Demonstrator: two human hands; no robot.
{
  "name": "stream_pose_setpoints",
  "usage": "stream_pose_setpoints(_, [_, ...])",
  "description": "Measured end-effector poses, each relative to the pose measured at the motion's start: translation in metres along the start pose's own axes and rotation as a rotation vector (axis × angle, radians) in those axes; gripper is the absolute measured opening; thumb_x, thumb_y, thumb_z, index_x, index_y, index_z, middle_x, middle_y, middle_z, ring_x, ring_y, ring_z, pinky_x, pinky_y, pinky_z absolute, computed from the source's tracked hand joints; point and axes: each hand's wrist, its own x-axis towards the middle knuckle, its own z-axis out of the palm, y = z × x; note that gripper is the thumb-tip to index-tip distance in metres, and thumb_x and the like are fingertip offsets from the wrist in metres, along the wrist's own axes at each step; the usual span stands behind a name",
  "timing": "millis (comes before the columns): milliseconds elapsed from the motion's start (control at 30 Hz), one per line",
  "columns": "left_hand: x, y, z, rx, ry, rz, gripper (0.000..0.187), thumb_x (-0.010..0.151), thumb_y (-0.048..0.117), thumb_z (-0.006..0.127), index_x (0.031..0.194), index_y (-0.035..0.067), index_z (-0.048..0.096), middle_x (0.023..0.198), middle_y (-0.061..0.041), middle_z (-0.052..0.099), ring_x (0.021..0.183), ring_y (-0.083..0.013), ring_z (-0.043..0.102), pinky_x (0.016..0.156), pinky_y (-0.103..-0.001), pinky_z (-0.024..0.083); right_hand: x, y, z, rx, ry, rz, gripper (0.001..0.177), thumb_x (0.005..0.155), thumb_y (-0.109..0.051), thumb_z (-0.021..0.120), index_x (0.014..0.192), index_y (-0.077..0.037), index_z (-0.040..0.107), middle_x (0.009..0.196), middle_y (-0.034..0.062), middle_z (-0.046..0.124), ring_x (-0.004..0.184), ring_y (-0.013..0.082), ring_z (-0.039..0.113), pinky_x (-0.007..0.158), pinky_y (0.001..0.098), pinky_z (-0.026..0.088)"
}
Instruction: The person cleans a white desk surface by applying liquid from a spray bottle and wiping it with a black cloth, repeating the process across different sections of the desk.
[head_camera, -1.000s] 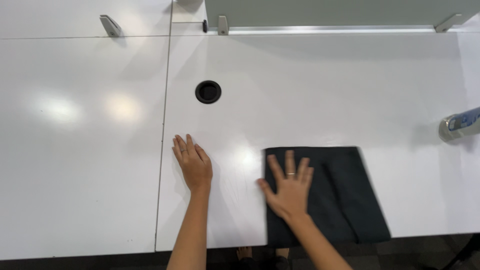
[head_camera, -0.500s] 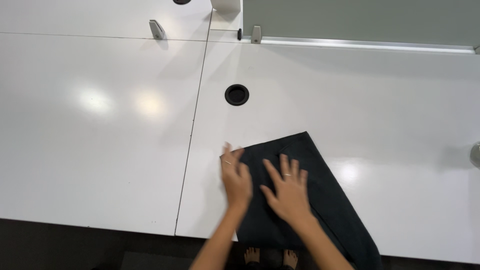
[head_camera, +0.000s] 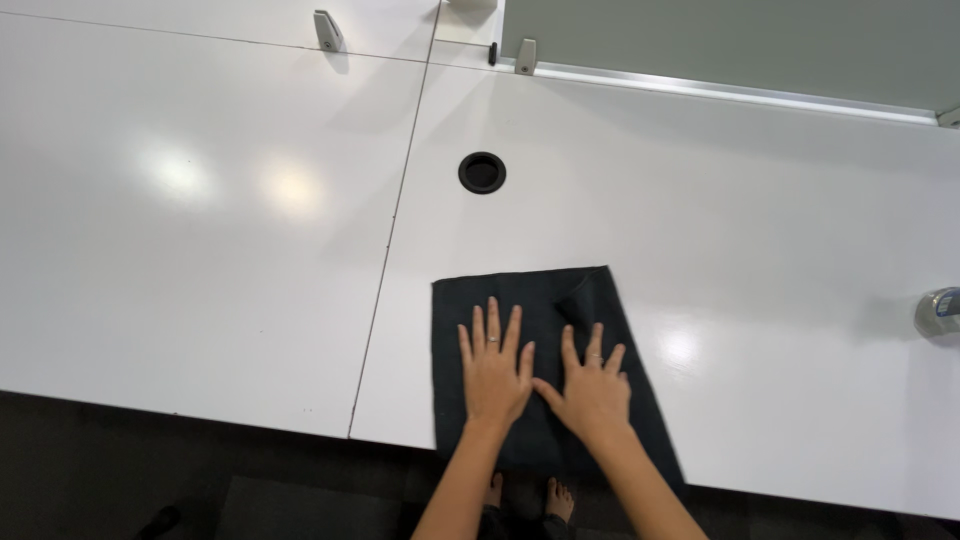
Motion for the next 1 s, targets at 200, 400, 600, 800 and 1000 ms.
stream_pose_setpoints(200, [-0.014,-0.063,-0.042,0.046,0.013,-0.036,0.058,0.105,0.034,0.042,0.155,0.005,0.038,0.164,-0.017,0.032,0.152,-0.0374,0.025,0.123,-0.055,0.016,-0.013,-0.075,-0.001,0.029,0.022,-0.097,0.105,0.090,-0.073,0.057,0.161,-0.008,0.015,0.161,0.0368,0.007,0.138,0.0676,0.023,0.097,0.0657,0.048])
stream_pose_setpoints(400, [-0.021,-0.087,-0.048,0.060,0.027,-0.035,0.057,0.108,0.033,0.040,0.158,0.006,0.036,0.166,-0.017,0.031,0.155,-0.0385,0.022,0.125,-0.060,0.013,-0.019,-0.093,0.004,0.069,0.040,-0.155,0.108,0.089,-0.074,0.057,0.160,-0.005,0.015,0.161,0.0379,0.006,0.138,0.0670,0.023,0.096,0.0641,0.049])
stream_pose_setpoints(600, [-0.025,-0.078,-0.038,0.267,0.082,-0.165,0.060,0.103,0.044,0.040,0.159,0.021,0.035,0.166,-0.020,0.023,0.152,-0.0487,0.011,0.115,-0.074,0.003,-0.036,-0.064,0.019,0.110,0.172,-0.208,0.104,0.088,-0.073,0.054,0.157,-0.003,0.023,0.164,0.0266,0.011,0.146,0.0529,0.023,0.097,0.0476,0.053])
stream_pose_setpoints(800, [-0.038,-0.033,-0.014,0.292,0.094,-0.156,0.061,0.103,0.044,0.037,0.159,0.022,0.033,0.166,-0.021,0.021,0.153,-0.0481,0.011,0.116,-0.073,0.006,-0.049,-0.012,0.029,0.141,0.249,-0.174,0.106,0.086,-0.074,0.054,0.153,0.004,0.026,0.165,0.0229,0.015,0.150,0.0409,0.023,0.105,0.0399,0.047])
stream_pose_setpoints(1000, [-0.043,0.029,0.019,0.270,0.064,-0.083,0.062,0.103,0.046,0.036,0.159,0.020,0.031,0.166,-0.021,0.018,0.152,-0.0491,0.011,0.115,-0.073,0.006,-0.063,0.058,0.038,0.133,0.207,-0.072,0.109,0.086,-0.078,0.050,0.153,0.004,0.024,0.164,0.0234,0.013,0.151,0.0371,0.018,0.111,0.0403,0.040])
